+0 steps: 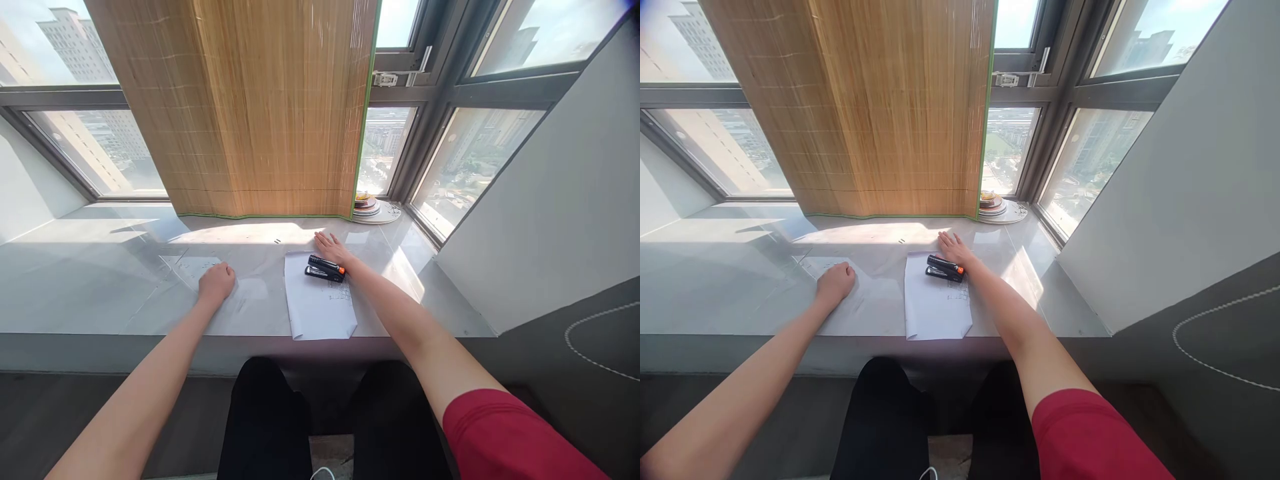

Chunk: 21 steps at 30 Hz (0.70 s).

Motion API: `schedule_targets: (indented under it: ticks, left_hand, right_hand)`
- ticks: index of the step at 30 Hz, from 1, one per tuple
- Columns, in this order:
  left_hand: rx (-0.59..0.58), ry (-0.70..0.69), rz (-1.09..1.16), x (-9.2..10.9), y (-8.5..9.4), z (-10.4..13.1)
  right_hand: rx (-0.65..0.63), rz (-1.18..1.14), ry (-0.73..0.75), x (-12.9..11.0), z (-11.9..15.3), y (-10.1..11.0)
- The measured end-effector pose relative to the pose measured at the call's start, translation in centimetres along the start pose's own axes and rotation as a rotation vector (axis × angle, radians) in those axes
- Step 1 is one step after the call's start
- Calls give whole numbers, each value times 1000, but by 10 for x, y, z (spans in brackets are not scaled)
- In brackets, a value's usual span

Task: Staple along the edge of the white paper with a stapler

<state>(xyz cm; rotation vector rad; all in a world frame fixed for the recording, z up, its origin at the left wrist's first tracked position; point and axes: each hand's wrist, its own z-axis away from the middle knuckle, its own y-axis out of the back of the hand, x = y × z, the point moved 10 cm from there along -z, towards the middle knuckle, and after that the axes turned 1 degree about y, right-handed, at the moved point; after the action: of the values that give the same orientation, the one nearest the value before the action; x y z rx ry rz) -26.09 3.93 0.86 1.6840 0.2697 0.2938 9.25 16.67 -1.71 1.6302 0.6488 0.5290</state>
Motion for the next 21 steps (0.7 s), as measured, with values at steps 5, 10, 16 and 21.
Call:
schedule_targets:
  ticks: [5,10,16,21]
  left_hand:
    - [-5,17,6,-2,-1,-2]
    - [-1,24,27,-4,-2,-3]
    - [-3,25,34,-3,-3,-4]
    - [-20,29,56,-3,-2,-2]
  right_hand:
    - [109,-50,-87,7,6,13]
    - [496,-289,-360,37,43,54]
    - [581,-641,-250,7,105,62]
    - [507,-623,-141,-31,113,58]
